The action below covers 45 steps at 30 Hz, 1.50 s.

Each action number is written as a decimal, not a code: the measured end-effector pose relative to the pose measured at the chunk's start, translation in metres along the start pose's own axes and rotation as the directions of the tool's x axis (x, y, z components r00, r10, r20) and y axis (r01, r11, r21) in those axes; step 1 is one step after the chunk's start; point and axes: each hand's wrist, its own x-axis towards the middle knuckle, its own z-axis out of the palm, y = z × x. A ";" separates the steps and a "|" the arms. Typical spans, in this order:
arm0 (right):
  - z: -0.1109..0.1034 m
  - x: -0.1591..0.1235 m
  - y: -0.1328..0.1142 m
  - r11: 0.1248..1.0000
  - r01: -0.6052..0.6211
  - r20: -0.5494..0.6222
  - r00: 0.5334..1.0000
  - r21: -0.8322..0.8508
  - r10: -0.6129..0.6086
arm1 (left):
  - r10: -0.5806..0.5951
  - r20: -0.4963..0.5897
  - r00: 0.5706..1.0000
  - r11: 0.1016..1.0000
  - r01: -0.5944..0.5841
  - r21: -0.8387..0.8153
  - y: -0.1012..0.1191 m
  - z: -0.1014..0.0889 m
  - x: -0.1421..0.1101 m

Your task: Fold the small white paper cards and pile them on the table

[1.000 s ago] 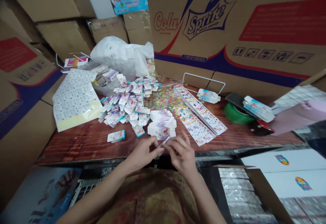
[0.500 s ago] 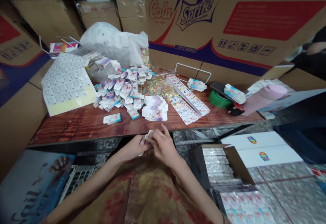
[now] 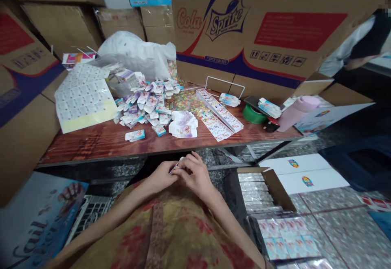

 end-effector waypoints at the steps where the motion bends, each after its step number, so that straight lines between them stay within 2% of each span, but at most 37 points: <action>1: 0.001 0.000 -0.001 1.000 0.002 -0.003 1.000 0.004 -0.002 | 0.012 -0.044 0.999 0.997 -0.009 0.079 0.001 -0.001 -0.001; 4: 0.001 0.001 -0.004 1.000 0.002 -0.018 1.000 0.005 -0.002 | 0.019 -0.082 0.996 0.990 -0.007 0.144 0.005 -0.003 -0.005; 10: -0.002 0.008 -0.006 0.999 0.020 0.013 1.000 0.043 -0.021 | -0.060 -0.006 0.998 0.994 0.059 -0.094 0.007 -0.001 -0.007; 17: -0.004 0.010 -0.005 0.998 0.022 0.021 1.000 0.059 -0.023 | -0.001 -0.090 0.996 0.997 -0.006 -0.080 0.006 0.002 -0.004; 26: -0.004 0.003 0.007 0.998 -0.008 -0.025 1.000 0.066 0.009 | -0.034 -0.036 0.999 0.987 0.028 -0.159 0.003 0.001 0.005; 30: 0.000 0.010 0.008 0.997 -0.008 -0.048 0.999 0.081 0.012 | -0.005 0.015 1.000 0.961 0.009 -0.277 0.005 -0.001 0.005; 33: 0.001 0.015 0.005 0.995 -0.009 -0.022 1.000 0.101 0.012 | -0.047 -0.041 0.998 0.945 0.031 -0.326 0.007 -0.001 0.002; 37: 0.004 0.013 0.002 0.991 -0.002 -0.019 1.000 0.134 0.005 | -0.067 -0.125 0.990 0.956 0.027 -0.291 0.005 0.003 0.000; 39: 0.005 0.010 0.001 0.986 -0.004 -0.040 0.999 0.167 0.011 | -0.070 -0.162 0.984 0.959 0.021 -0.283 0.004 0.004 -0.001; 41: 0.004 0.008 -0.001 0.974 -0.012 -0.109 0.993 0.224 0.038 | -0.086 -0.166 0.982 0.939 0.025 -0.342 0.005 0.005 -0.001; 44: -0.001 0.006 0.000 0.928 -0.057 -0.284 0.943 0.368 0.171 | -0.130 -0.093 0.987 0.870 0.068 -0.489 0.013 0.004 -0.004; 45: -0.003 0.005 0.001 0.897 -0.086 -0.301 0.925 0.434 0.234 | -0.140 -0.060 0.988 0.852 0.089 -0.516 0.016 0.004 -0.006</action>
